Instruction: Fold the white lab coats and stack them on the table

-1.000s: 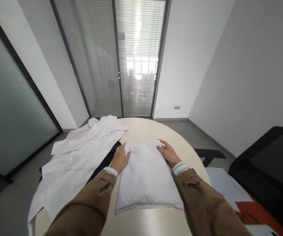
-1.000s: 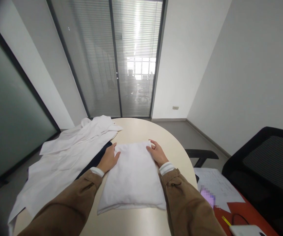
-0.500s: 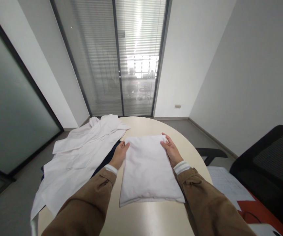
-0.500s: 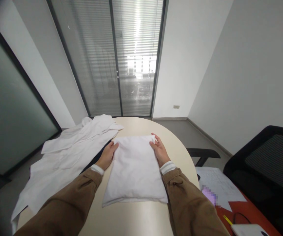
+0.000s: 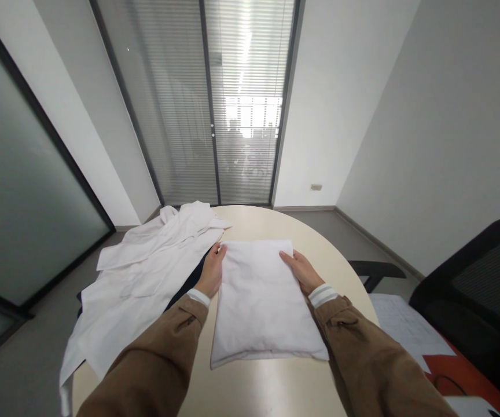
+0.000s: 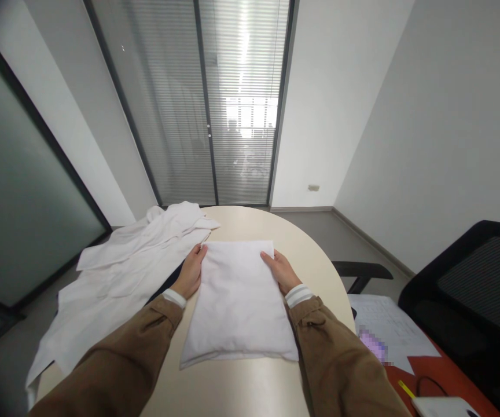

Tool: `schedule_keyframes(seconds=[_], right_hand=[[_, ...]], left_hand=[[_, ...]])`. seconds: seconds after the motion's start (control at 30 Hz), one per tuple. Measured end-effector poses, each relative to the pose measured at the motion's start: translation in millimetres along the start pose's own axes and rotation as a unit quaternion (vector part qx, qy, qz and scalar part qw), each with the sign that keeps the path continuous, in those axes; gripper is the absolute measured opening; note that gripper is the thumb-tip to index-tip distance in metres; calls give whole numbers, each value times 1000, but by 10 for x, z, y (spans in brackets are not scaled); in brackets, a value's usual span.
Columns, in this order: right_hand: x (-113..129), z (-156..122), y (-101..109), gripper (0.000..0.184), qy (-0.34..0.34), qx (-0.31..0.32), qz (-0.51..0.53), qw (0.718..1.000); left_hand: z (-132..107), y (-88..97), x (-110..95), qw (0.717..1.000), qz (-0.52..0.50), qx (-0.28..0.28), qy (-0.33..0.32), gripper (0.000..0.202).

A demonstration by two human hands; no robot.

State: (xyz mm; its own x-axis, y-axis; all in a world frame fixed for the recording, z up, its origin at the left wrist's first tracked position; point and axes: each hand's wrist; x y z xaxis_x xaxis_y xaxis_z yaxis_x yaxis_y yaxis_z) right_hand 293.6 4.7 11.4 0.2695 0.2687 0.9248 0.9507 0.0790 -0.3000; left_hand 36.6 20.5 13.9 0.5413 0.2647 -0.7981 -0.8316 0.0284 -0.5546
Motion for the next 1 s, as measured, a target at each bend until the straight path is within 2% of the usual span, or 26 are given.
schedule_keyframes(seconds=[0.1, 0.17, 0.3, 0.37, 0.5, 0.6, 0.7, 0.83, 0.9, 1.0], right_hand=[[4, -11, -9, 42, 27, -14, 16, 999], [14, -31, -24, 42, 27, -7, 19, 999], [9, -56, -32, 48, 27, 44, -3, 999], [6, -45, -17, 51, 44, 33, -9, 998], [27, 2, 19, 52, 90, -45, -5, 995], [53, 6, 30, 51, 104, -61, -4, 993], [78, -41, 43, 57, 72, -13, -4, 997], [102, -110, 103, 79, 12, 77, -37, 996], [102, -118, 135, 86, 1, 94, -49, 994], [95, -106, 161, 81, 11, 84, -47, 995]], left_hand=[[-12, -4, 4, 1000, -7, 11, 9, 50], [-10, -2, -6, 1000, -1, 17, 5, 48], [-1, 23, -41, 999, 26, -14, -25, 48], [-11, 48, -45, 999, 36, -12, -3, 56], [-66, 106, -3, 991, 67, 87, 73, 61], [-96, 136, 40, 982, 90, 147, 76, 59], [-90, 143, 55, 983, 116, 132, 48, 54], [-68, 138, 17, 986, 139, 87, 13, 49], [-73, 146, -22, 985, 139, 104, 20, 50], [-100, 170, -77, 974, 142, 170, 49, 59]])
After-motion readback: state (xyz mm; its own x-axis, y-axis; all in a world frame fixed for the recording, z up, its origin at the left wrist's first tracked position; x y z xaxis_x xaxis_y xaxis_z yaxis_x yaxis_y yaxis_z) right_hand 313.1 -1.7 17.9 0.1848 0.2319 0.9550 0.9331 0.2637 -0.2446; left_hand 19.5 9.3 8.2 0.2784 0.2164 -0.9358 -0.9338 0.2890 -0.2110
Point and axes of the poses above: each hand's wrist, its own z-axis towards the middle knuckle, its own y-axis out of the back of the hand, x = y × z, and after that the axes turned 11 degrees about -y, right-handed
